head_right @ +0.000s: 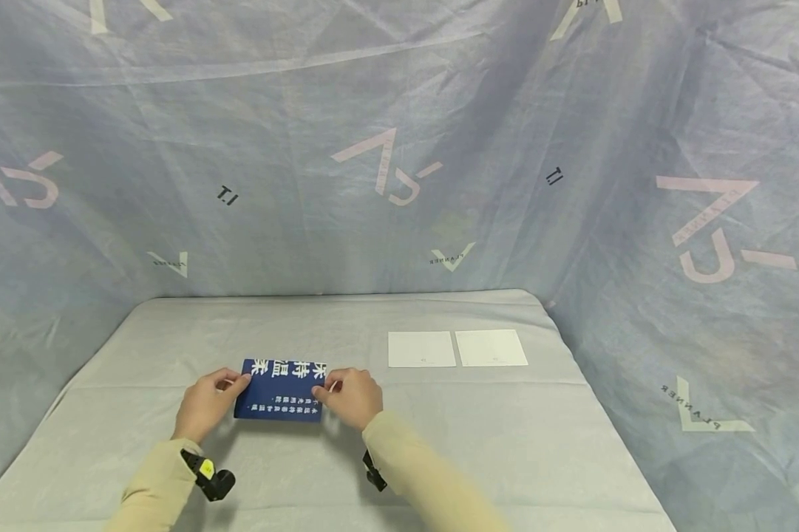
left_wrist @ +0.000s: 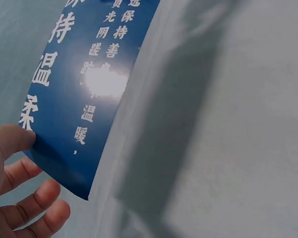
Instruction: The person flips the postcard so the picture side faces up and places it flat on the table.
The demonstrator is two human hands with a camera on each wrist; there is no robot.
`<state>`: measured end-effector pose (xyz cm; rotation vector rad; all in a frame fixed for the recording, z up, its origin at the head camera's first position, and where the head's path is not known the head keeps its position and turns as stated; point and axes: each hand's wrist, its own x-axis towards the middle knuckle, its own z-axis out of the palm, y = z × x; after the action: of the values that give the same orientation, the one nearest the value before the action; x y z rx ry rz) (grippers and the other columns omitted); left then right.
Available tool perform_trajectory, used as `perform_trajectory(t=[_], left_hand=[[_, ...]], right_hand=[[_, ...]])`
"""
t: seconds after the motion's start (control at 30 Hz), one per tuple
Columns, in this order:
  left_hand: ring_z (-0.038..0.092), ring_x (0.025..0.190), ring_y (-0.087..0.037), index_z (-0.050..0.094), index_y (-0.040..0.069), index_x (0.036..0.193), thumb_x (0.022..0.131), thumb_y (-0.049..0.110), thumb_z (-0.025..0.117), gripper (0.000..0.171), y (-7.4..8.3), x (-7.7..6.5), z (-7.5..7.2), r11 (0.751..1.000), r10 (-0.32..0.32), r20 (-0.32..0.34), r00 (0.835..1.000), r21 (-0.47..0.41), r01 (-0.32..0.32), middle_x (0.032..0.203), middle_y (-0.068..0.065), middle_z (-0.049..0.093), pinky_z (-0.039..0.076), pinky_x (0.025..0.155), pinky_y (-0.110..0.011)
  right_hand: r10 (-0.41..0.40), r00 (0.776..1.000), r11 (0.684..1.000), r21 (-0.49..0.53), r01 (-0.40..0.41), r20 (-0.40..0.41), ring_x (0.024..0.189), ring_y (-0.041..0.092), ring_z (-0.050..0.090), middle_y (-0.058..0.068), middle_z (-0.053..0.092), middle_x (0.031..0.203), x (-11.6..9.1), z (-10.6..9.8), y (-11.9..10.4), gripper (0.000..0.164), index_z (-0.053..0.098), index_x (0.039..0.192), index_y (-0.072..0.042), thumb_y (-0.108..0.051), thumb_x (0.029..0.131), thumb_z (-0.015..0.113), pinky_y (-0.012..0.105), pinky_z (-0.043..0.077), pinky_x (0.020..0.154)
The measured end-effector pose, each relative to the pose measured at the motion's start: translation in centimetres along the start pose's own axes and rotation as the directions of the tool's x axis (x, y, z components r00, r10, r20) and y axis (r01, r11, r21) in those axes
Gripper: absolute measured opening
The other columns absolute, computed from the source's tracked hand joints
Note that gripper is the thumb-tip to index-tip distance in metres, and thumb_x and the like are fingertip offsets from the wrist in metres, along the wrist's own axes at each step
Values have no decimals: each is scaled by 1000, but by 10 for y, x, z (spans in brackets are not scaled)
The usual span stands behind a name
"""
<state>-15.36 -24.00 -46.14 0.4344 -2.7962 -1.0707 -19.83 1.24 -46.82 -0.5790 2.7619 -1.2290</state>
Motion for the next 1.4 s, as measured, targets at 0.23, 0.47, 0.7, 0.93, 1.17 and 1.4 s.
perform_trajectory(t=[0.23,0.47,0.7,0.93,1.17,1.4], left_hand=[[57,73,-25,70,2,104,97,33,65,31,-11,-3,1,999,-41,25,999,30,40,85,-10,65,41,60,-35],[58,74,-25,70,1,104,97,31,64,31,-17,-6,1,996,-64,51,997,60,61,87,-12,65,44,62,-36],[58,72,-24,70,2,99,97,31,63,30,-24,-9,1,994,-66,75,995,96,59,84,-9,65,43,60,-35],[60,72,-24,71,3,95,95,30,64,29,-27,-9,4,991,-54,64,997,129,45,82,-9,67,44,61,-37],[63,73,-28,71,1,94,95,30,64,31,-28,-9,10,982,-61,38,997,184,54,83,-14,70,49,65,-46],[65,87,-40,72,0,93,94,31,65,31,-24,-8,14,966,-68,13,998,252,63,89,-20,70,47,80,-60]], right_hand=[[47,997,998,-35,-46,54,63,10,50,-11,58,65,-1,9,-3,26,68,70,-21,-35,90,76,30,41,62],[60,996,996,-76,-55,67,61,10,50,-10,57,64,-1,16,-4,28,65,68,-22,-36,89,77,30,40,59],[72,995,986,-154,-61,67,59,9,49,-10,55,62,-3,24,-7,32,64,64,-22,-38,89,77,28,38,55],[74,996,974,-218,-63,40,57,10,48,-11,53,59,-2,29,-8,34,62,61,-21,-37,86,78,29,38,54],[58,998,963,-265,-53,8,68,12,51,-9,56,68,1,41,1,36,61,59,-22,-39,85,79,31,43,61],[1,997,953,-303,-24,-76,74,16,48,-5,50,71,-1,52,7,42,55,52,-21,-37,82,82,32,41,61]])
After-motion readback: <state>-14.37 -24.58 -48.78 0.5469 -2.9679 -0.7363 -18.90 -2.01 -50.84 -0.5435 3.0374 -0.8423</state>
